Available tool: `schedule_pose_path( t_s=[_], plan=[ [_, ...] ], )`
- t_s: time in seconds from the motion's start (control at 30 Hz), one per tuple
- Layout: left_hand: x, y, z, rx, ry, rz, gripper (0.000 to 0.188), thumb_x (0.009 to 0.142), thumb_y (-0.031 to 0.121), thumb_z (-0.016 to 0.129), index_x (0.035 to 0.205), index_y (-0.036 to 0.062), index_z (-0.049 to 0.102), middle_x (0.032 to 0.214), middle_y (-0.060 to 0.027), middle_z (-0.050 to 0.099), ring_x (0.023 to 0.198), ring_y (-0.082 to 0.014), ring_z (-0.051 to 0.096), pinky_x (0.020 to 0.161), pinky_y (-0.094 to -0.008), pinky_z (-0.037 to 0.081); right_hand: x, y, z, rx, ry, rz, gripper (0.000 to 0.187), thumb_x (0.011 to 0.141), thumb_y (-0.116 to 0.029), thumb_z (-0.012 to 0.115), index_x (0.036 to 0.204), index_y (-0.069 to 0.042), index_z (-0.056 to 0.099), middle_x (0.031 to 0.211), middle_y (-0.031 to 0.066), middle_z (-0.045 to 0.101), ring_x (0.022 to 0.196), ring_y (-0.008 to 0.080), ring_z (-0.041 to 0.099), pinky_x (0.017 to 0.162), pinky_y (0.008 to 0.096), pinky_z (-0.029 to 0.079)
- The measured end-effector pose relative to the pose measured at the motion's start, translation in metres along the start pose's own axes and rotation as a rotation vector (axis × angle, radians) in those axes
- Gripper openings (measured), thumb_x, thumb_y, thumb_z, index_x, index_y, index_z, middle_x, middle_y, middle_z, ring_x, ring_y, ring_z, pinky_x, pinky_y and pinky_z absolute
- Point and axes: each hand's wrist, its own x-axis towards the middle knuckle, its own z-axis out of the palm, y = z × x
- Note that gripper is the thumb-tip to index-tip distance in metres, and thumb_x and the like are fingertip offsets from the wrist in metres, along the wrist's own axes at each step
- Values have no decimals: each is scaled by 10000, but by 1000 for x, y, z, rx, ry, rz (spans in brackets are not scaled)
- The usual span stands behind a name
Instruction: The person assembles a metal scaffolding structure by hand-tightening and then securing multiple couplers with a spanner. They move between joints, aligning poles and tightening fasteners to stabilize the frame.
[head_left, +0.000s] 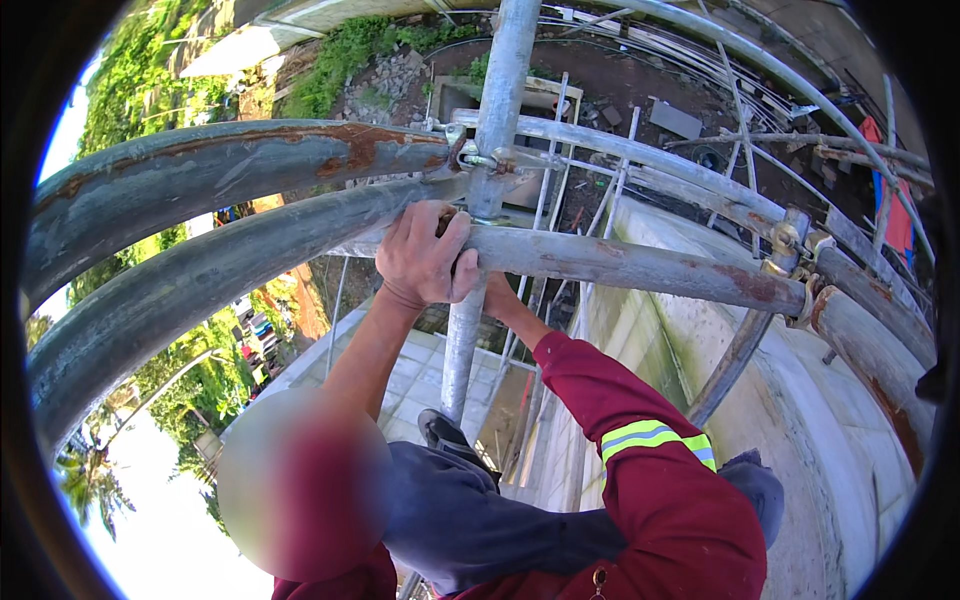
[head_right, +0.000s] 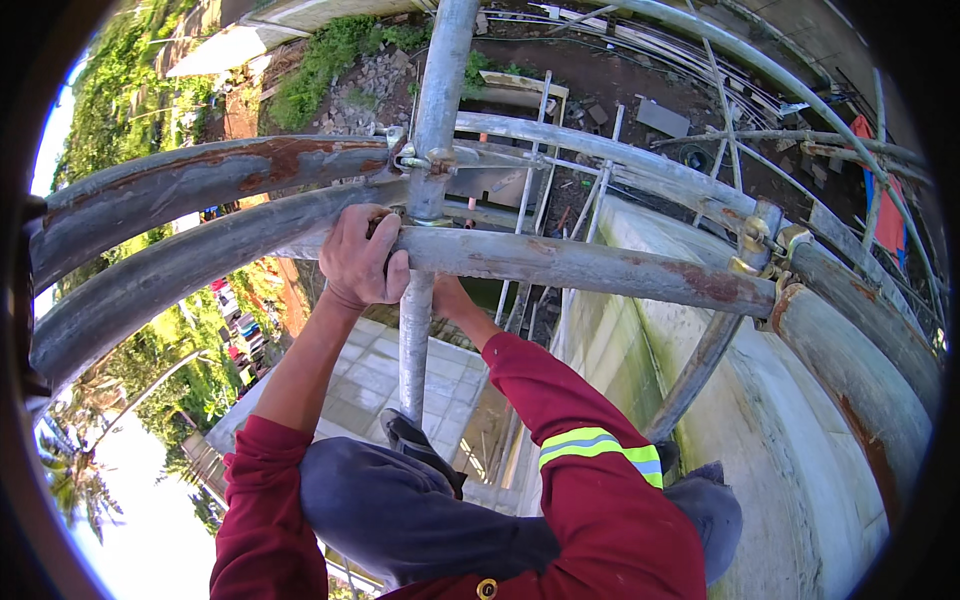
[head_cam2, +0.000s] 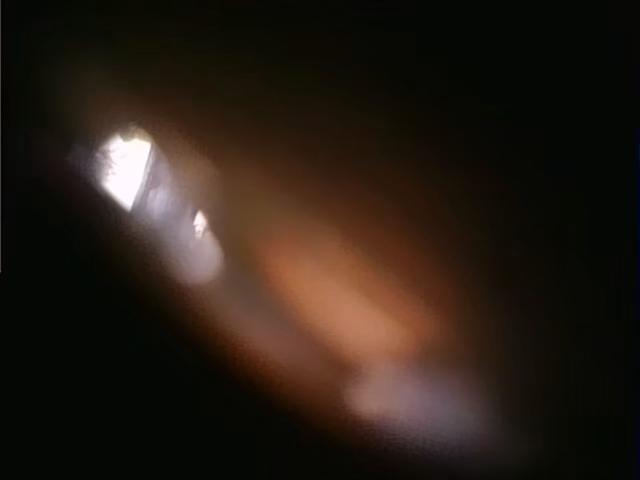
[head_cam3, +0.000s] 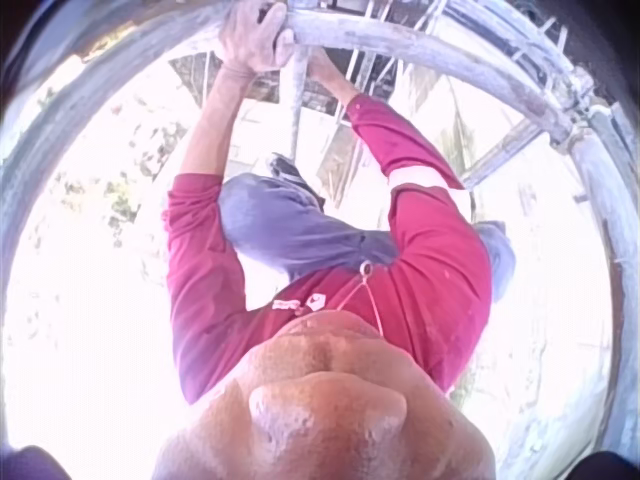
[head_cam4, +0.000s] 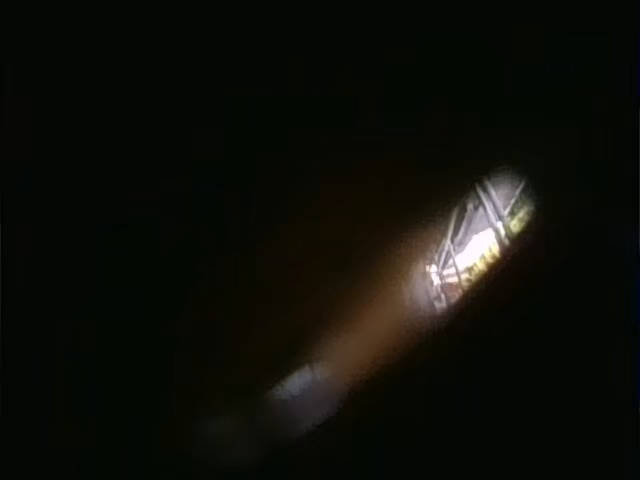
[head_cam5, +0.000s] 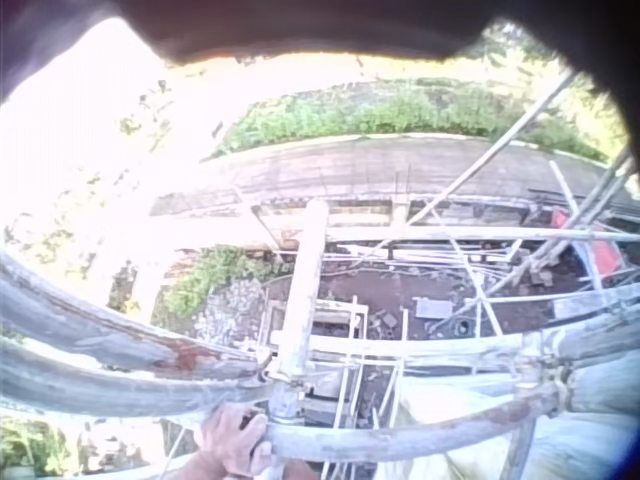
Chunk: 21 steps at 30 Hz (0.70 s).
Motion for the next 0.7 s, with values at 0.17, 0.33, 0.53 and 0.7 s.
schedule_pose_path(
  t_s=[0.17,0.33,0.53,0.7],
  plan=[
    [-2,-3,0,24,0,-20,334,858,372,574,984,77,668,910,-113,570,753,-288,599,620,-384,507,-15,1,-41,467,-200,657,260,1072,-283,521,1182,-61,602,769,-32,491,627,108,456,601,300,423],
    [-3,-1,-3,38,20,-29,308,831,372,590,970,106,659,889,-90,549,744,-273,593,618,-368,504,6,-34,-44,128,-318,609,305,1081,-357,494,928,-99,549,656,-54,432,537,87,414,505,289,349],
    [-5,-3,1,32,22,-11,338,840,370,581,991,78,657,910,-111,552,737,-287,589,620,-372,506,34,-59,-119,-705,-619,477,372,957,-470,631,1076,-121,585,725,31,584,618,205,581,606,423,470],
    [-8,2,2,45,7,-41,320,826,380,591,974,103,648,887,-94,519,713,-272,566,610,-369,496,41,-57,-155,-1189,-252,218,354,939,-458,635,1048,-123,597,767,49,608,707,243,615,674,436,482]
  ],
)
